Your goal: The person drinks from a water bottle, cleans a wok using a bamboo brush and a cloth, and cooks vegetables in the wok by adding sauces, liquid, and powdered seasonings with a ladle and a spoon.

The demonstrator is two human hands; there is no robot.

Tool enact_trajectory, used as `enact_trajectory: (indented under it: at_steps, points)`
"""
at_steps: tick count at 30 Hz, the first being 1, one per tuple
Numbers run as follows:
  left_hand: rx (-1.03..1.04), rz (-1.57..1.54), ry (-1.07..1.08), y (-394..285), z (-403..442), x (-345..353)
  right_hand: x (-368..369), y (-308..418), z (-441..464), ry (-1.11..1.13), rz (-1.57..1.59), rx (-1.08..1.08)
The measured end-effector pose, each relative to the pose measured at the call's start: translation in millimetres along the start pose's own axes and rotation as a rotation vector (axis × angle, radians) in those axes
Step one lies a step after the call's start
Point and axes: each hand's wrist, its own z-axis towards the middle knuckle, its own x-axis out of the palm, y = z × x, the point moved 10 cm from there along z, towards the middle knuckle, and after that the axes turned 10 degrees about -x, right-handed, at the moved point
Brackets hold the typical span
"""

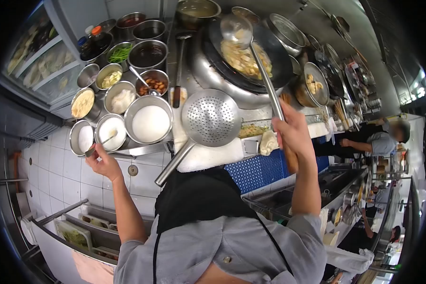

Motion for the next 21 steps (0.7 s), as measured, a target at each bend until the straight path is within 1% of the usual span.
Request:
enact_trajectory:
  at_steps: [1, 3, 6, 8, 10, 11, 12, 13, 14, 15, 16, 17, 18, 21]
  points:
    - [-0.063, -0.026, 0.002, 9.4, -1.4, -1.0, -16.1, -9.1, 18.3, -0.028, -0.346, -0.112]
    - [-0.181, -0.077, -0.007, 27.0, -2.5, -1.9, -42.6, -41.8, 52.6, -0.005, -0.545, -0.087]
    - [-0.264, -0.123, 0.046, 27.3, -6.0, -0.8, -65.5, -102.6, 82.4, 0.139, -0.293, 0.118]
    - [-0.332, -0.212, 0.095, 34.5, -9.4, 2.3, -79.8, -110.8, 92.7, 0.003, -0.463, 0.044]
    - [-0.37, -0.283, 0.086, 44.3, -12.8, 2.8, -94.4, -115.0, 103.2, -0.106, -0.593, -0.033]
    - [-0.382, -0.317, 0.082, 49.4, -11.0, 2.0, -99.2, -125.5, 111.5, -0.098, -0.631, -0.049]
    - [-0.483, -0.215, 0.109, 57.3, -12.1, 0.3, -100.6, -125.4, 119.2, -0.093, -0.667, -0.068]
    - [-0.543, -0.23, 0.063, 62.1, -20.9, -7.3, -103.2, -125.7, 124.1, -0.088, -0.701, -0.084]
    - [-0.6, -0.244, 0.019, 66.5, -29.4, -14.0, -105.1, -143.5, 122.3, -0.054, -0.44, 0.032]
    - [-0.657, -0.261, -0.025, 63.6, -39.4, -19.4, -107.3, -150.5, 117.8, -0.022, -0.26, 0.06]
    - [-0.687, -0.265, -0.032, 74.6, -45.3, -26.9, -108.5, -158.9, 113.7, 0.011, -0.082, 0.089]
    - [-0.712, -0.269, -0.085, 86.0, -55.2, -39.8, -109.6, -165.8, 111.0, 0.047, 0.095, 0.12]
    - [-0.736, -0.271, -0.138, 90.2, -67.1, -52.8, -117.2, -169.3, 110.3, 0.087, 0.151, 0.143]
    - [-0.794, -0.239, -0.305, 107.9, -112.2, -95.7, -138.8, -177.6, 123.7, 0.031, -0.042, 0.036]
